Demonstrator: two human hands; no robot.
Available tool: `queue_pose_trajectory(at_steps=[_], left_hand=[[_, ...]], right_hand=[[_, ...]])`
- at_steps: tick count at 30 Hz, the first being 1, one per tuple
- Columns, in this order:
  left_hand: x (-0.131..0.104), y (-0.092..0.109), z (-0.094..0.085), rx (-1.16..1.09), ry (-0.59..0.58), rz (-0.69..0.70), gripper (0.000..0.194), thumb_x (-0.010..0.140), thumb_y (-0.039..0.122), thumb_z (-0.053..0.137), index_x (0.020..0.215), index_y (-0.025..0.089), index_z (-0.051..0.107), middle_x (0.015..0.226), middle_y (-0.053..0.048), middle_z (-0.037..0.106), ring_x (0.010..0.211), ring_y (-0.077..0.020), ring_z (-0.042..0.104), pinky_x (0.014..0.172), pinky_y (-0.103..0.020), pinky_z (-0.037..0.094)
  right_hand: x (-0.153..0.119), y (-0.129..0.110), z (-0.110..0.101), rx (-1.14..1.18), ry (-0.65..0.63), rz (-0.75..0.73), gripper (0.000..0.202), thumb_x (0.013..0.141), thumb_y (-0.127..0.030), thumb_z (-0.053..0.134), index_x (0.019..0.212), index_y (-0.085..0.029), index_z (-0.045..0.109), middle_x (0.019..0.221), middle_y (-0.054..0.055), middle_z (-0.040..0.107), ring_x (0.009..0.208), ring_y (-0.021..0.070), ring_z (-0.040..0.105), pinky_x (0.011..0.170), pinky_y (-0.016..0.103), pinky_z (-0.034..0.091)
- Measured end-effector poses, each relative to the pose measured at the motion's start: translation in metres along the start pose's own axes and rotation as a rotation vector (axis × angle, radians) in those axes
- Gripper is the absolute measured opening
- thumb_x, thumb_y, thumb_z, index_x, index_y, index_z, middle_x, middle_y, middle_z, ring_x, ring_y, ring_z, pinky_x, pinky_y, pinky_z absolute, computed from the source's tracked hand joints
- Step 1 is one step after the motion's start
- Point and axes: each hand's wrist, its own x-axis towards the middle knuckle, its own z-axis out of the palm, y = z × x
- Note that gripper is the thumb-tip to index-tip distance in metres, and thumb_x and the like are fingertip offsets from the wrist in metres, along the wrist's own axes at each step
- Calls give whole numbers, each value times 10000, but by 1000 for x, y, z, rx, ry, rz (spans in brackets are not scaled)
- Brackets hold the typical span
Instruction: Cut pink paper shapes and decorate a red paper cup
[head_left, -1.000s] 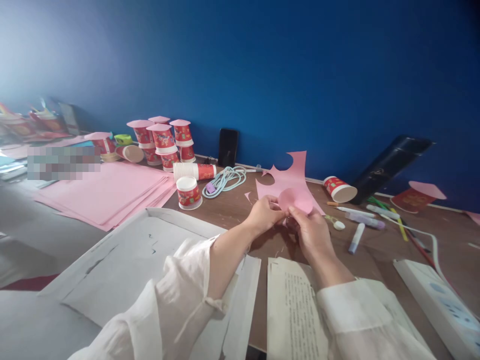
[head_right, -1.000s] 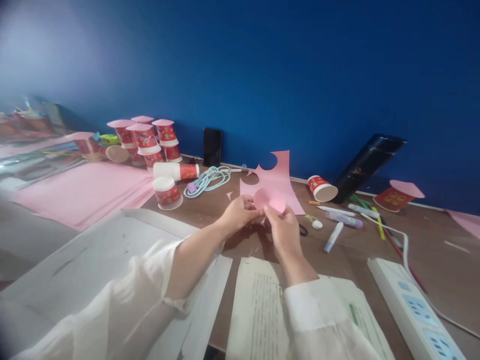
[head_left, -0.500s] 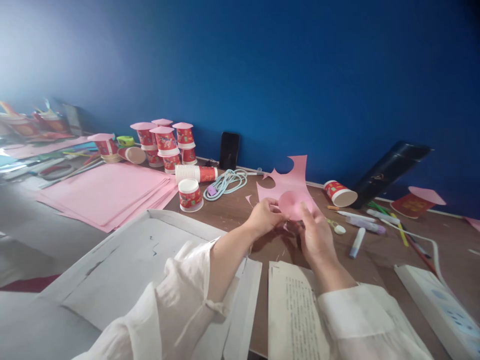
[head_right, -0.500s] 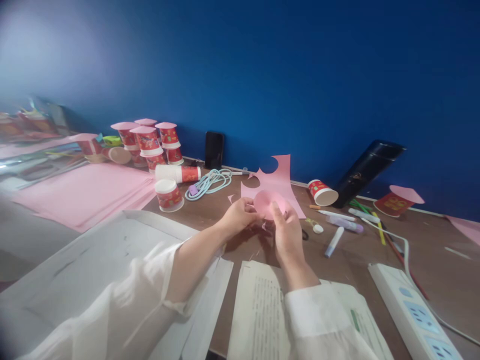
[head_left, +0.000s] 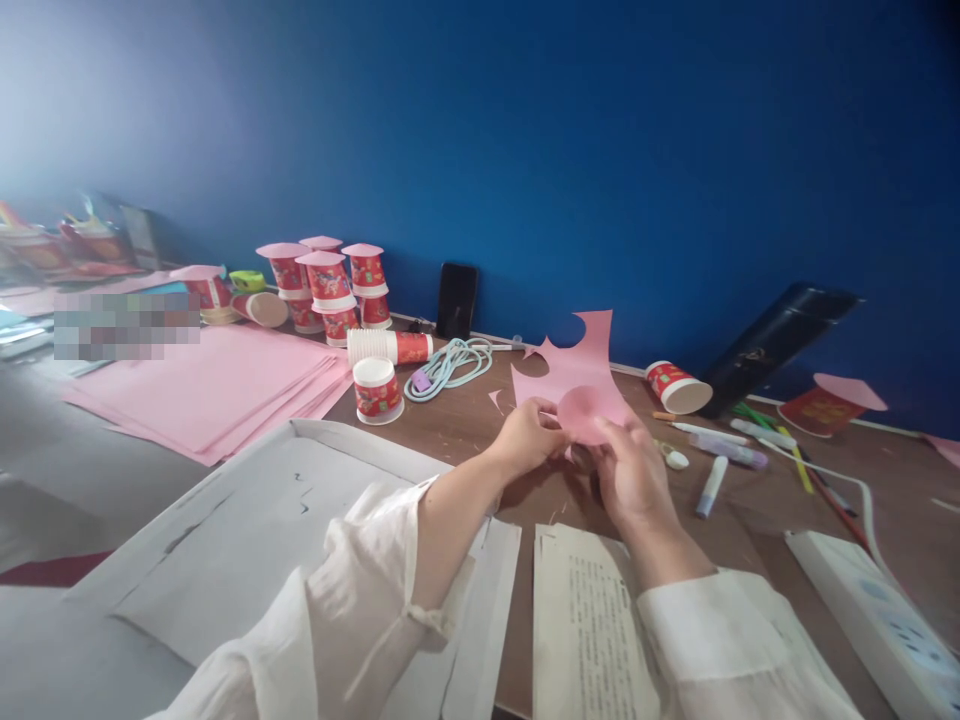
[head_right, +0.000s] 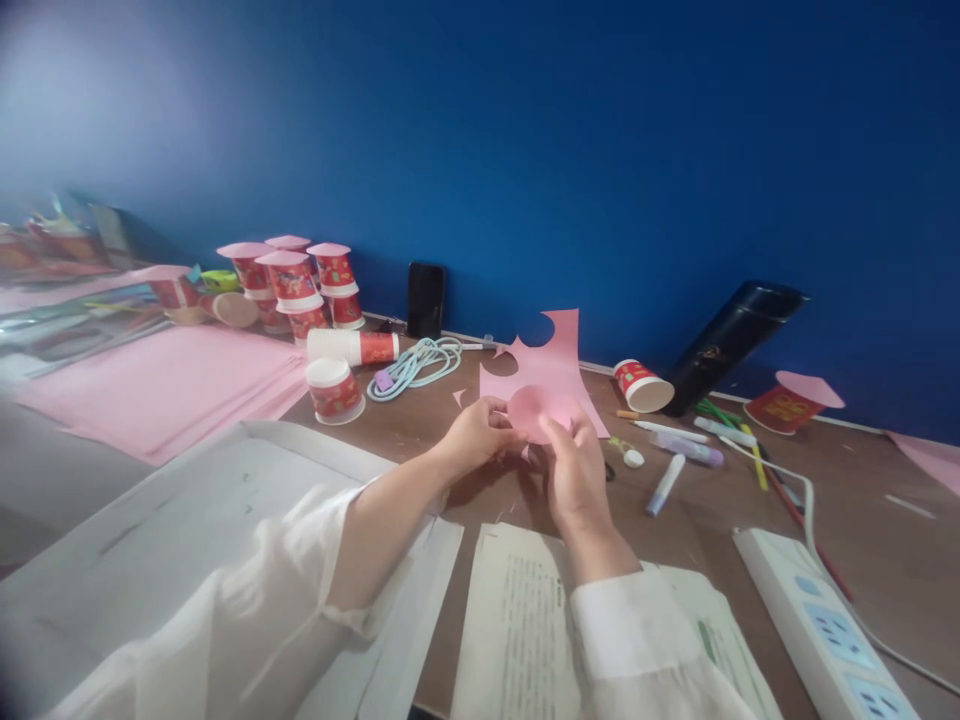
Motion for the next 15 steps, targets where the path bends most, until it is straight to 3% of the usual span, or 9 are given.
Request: queue_pose_trajectory(at_steps=[2,4,7,10,15], left_hand=[[2,-3,-1,39,54,5,446,686,232,783,1041,167,521,738,0,668,509,-93,531,520,-223,409],[1,-3,-2,154,145,48,397,717,214,742,1053,181,533,817,-23,687,606,-123,591,573,-235,440],[-5,-2,-5,495,271,282,292,795,187,647,1073,218,563,938,-36,694,832,-168,640,728,-264,463],[-11,1,-9,792,310,537,192,889,205,528,1071,234,582,1050,-39,681,938,-180,625,795,-284,453],[-11,7,-16,1059,389,781,183,934,203,450,963,212,630,988,-50,670,944,-189,586,805,-297,439]], right_hand=[[1,-1,0,113,-2,22,415,737,-411,691,1118,-259,627,982,-2,695,804,181,667,672,301,546],[4,-2,-2,150,116,43,345,743,-427,684,1039,-256,633,946,-19,676,774,144,652,641,252,538],[8,-3,-5,173,263,142,356,735,-519,689,921,-222,627,733,-44,609,571,98,562,465,199,461],[5,-9,-4,275,167,311,434,742,-615,659,886,-208,609,629,-44,575,471,98,500,405,215,437],[-4,-18,0,450,-48,430,404,753,-586,680,889,-208,637,750,12,686,619,142,623,535,253,537]])
